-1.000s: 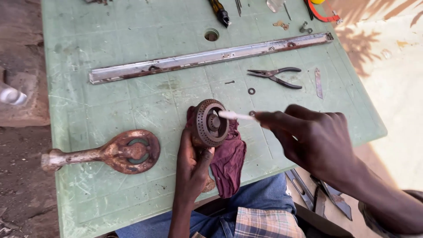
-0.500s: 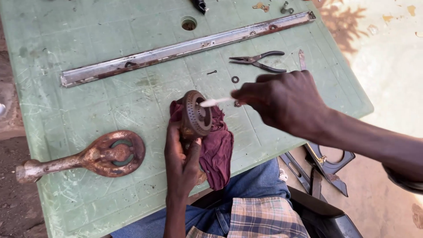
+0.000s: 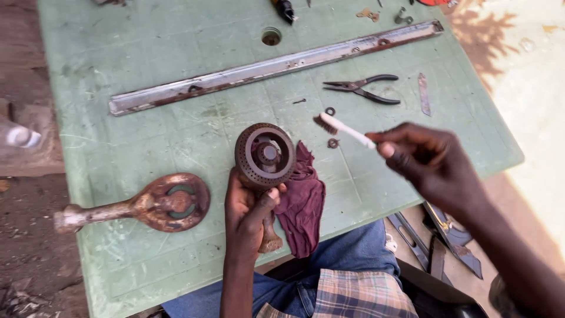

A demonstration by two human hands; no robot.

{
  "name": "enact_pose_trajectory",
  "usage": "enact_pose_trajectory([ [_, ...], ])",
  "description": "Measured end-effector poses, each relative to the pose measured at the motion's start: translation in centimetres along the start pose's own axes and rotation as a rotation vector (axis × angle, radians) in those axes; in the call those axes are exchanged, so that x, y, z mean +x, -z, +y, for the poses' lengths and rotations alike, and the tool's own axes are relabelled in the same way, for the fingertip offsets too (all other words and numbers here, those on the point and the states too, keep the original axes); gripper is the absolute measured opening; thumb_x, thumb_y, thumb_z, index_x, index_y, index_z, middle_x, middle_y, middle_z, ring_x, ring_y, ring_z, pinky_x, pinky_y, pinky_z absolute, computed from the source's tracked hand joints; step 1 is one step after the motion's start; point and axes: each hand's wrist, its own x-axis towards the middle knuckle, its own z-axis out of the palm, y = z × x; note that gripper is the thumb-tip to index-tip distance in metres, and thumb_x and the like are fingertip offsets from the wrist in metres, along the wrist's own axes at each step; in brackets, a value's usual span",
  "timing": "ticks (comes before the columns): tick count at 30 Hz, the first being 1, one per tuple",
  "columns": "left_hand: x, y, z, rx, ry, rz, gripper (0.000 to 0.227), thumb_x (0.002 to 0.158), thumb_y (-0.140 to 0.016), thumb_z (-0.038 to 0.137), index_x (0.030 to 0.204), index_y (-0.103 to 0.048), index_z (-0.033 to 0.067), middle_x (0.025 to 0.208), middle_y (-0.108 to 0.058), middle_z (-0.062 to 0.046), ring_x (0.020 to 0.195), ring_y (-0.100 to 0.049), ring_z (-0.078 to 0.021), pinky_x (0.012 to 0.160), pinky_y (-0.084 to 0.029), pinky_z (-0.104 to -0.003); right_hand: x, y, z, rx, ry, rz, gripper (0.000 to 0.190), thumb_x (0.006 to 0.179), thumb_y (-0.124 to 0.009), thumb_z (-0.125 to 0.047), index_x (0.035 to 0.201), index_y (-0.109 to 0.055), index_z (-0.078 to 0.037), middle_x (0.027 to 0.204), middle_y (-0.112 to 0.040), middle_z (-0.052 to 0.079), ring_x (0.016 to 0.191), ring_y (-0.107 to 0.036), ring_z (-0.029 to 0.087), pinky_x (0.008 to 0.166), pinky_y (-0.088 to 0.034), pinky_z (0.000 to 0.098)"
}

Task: Disassembling small components from a metal rail using pliers and cleaning a stove burner with a toothbrush and cloth.

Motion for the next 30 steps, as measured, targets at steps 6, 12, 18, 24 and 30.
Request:
enact_pose_trajectory([
  [6, 0.2, 0.8, -0.2, -0.257, 0.064, -0.147, 0.058, 0.087, -0.072, 0.01, 0.139, -0.047, 0.001, 0.092, -0.068, -0.02, 0.068, -0.054, -0.0187, 0.059, -0.043, -0.029, 0.1, -5.4, -0.9, 0.009, 0.263, 0.077, 0.026, 0.096, -0.063, -0.02, 0.111, -0.076, -0.003, 0.104, -0.082, 0.008, 0.049, -0.04, 0.006, 0.042, -0.027, 0.0234],
  [12, -0.4, -1.0, 0.8, -0.256, 0.056, -0.326, 0.084, 0.089, -0.071, 0.012, 0.161, -0.027, 0.0075, 0.157, -0.048, -0.017, 0.144, -0.049, -0.0301, 0.115, -0.047, -0.043, 2.8, -6.9, -3.1, -0.089, 0.328, 0.128, 0.023, 0.1, -0.061, -0.014, 0.114, -0.076, -0.004, 0.085, -0.081, 0.007, 0.04, -0.035, 0.006, 0.034, -0.024, 0.0258],
  [18, -0.4, -0.3, -0.9, -0.091, -0.024, -0.245, 0.063, 0.097, -0.063, 0.011, 0.152, -0.035, 0.005, 0.15, -0.05, -0.017, 0.14, -0.048, -0.0234, 0.117, -0.039, -0.035, 0.6, -6.5, -4.4, -0.187, 0.509, 0.128, 0.028, 0.101, -0.056, -0.024, 0.095, -0.071, -0.001, 0.111, -0.079, 0.014, 0.083, -0.078, 0.016, 0.057, -0.061, 0.0291],
  [24, -0.5, 0.6, -2.3, -0.245, 0.133, -0.112, 0.044, 0.09, -0.07, 0.0, 0.129, -0.052, 0.0034, 0.114, -0.064, -0.015, 0.1, -0.068, -0.0231, 0.097, -0.056, -0.034, 1.1, -4.4, -2.0, -0.225, 0.655, -0.159, 0.01, 0.095, -0.064, -0.013, 0.092, -0.074, -0.013, 0.102, -0.083, 0.001, 0.056, -0.068, 0.006, 0.045, -0.049, 0.0247],
  [30, 0.4, 0.4, -2.5, -0.191, 0.129, -0.143, 0.073, 0.09, -0.067, 0.008, 0.155, -0.036, 0.0036, 0.136, -0.058, -0.014, 0.109, -0.061, -0.0179, 0.096, -0.054, -0.031, 4.0, -4.7, -1.5, -0.38, 0.749, -0.07, 0.024, 0.098, -0.062, -0.009, 0.116, -0.076, -0.013, 0.082, -0.075, -0.001, 0.044, -0.054, 0.01, 0.043, -0.037, 0.03],
])
